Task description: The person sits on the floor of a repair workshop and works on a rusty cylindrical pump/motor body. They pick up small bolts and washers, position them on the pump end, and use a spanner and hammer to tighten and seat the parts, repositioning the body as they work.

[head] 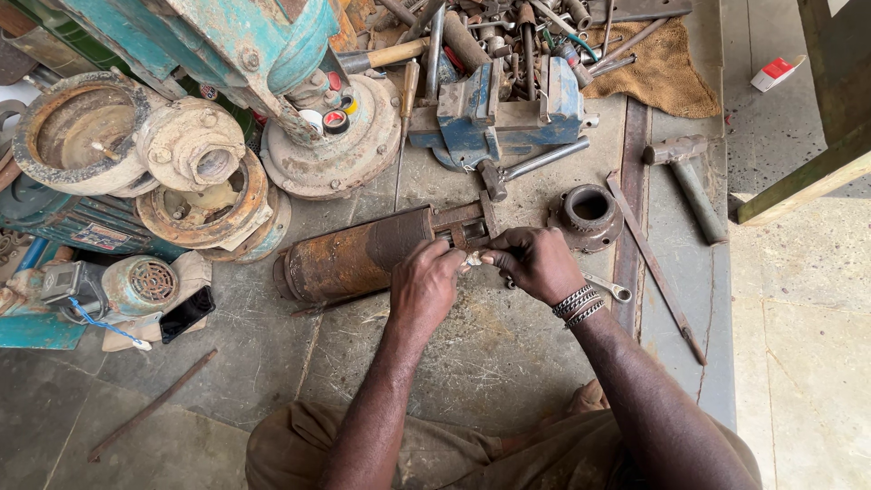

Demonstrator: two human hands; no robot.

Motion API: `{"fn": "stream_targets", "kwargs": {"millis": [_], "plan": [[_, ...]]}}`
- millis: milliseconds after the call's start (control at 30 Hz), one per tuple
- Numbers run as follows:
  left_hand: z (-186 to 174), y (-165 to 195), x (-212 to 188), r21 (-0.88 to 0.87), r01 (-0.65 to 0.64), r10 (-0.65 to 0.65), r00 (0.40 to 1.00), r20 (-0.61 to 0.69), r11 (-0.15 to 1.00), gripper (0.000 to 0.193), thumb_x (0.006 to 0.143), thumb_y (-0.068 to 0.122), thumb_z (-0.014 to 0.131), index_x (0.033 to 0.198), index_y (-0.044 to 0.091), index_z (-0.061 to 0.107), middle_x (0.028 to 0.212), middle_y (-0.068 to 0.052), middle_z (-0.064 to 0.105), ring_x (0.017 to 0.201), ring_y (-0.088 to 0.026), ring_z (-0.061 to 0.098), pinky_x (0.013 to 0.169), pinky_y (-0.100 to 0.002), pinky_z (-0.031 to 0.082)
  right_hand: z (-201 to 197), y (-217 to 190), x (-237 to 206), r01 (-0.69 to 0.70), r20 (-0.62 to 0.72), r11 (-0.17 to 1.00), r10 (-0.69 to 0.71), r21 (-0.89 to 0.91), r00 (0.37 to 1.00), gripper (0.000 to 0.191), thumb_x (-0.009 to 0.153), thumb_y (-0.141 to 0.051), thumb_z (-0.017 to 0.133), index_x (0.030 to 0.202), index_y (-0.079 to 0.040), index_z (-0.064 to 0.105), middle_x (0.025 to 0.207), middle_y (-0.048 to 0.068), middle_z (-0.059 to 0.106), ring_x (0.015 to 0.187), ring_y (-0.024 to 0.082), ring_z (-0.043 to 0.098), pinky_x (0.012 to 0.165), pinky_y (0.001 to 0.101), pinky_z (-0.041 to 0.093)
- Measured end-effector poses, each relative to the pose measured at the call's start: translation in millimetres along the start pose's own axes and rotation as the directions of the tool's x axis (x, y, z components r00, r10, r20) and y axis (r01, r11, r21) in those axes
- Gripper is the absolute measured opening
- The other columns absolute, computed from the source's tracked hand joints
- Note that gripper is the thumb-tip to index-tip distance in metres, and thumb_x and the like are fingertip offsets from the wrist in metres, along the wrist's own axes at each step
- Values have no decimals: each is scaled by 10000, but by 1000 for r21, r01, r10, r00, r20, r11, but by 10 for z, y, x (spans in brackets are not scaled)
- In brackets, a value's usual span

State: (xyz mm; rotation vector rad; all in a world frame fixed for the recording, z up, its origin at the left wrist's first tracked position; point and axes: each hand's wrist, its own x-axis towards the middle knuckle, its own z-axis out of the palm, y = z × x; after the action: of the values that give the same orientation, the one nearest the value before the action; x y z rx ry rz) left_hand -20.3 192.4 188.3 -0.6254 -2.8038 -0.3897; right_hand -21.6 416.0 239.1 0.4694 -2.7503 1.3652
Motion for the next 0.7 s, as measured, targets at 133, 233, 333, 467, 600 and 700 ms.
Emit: {"fn": "stream_targets", "kwargs": {"millis": [133, 233, 333, 467, 600, 700], "plan": [[-4, -41, -52, 48, -80, 86, 985, -148, 996, 184, 837, -22, 743, 989, 75, 779, 1053, -177, 753, 994, -270, 736, 795, -363, 640, 22, 57, 8, 166, -32, 981, -164, 102, 986, 212, 791, -213, 851, 958, -95, 797, 884, 81, 787, 741, 220, 772, 668, 337, 609], [-19, -57, -79, 34, -76, 81, 983, -167, 997, 210, 797, -5, 754, 983, 88, 788, 1089, -199, 752, 1031, -305, 730, 832, -396, 631, 23, 119, 25, 255, -35, 946, -253, 201, 967, 221, 768, -167, 856, 968, -93, 797, 915, 67, 788, 802, 198, 768, 690, 322, 610], [-61, -71, -85, -29, -46, 43, 993, -111, 999, 219, 792, 9, 769, 1002, 69, 785, 1054, -179, 757, 988, -282, 736, 816, -391, 630, -1, 215, 38, 205, -10, 945, -210, 255, 978, 219, 760, -128, 866, 964, -95, 797, 924, 49, 786, 816, 171, 765, 700, 309, 618], [-185, -144, -82, -105, 107, -108, 994, -8, 989, 122, 939, 22, 745, 1034, 87, 787, 990, -102, 768, 838, -187, 732, 690, -321, 635, -106, 423, 43, 135, -27, 915, -135, 379, 990, 188, 793, -66, 841, 969, -55, 777, 982, 51, 777, 885, 139, 756, 764, 282, 647], [-308, -169, -100, -118, 160, -158, 987, 25, 980, 162, 874, 88, 788, 1036, 82, 787, 875, -71, 740, 746, -150, 697, 636, -302, 616, -168, 598, 46, 37, -17, 826, -33, 562, 999, 218, 817, -9, 816, 1026, 5, 755, 1024, 85, 765, 947, 130, 752, 849, 269, 640], [-339, -111, -100, -160, 183, -180, 983, 35, 970, 186, 859, 157, 813, 1026, 80, 786, 851, -65, 725, 721, -155, 686, 627, -308, 607, -164, 640, 38, 10, 19, 765, -29, 644, 999, 248, 822, -11, 794, 1064, 6, 742, 1045, 74, 774, 962, 135, 760, 865, 274, 646]]}}
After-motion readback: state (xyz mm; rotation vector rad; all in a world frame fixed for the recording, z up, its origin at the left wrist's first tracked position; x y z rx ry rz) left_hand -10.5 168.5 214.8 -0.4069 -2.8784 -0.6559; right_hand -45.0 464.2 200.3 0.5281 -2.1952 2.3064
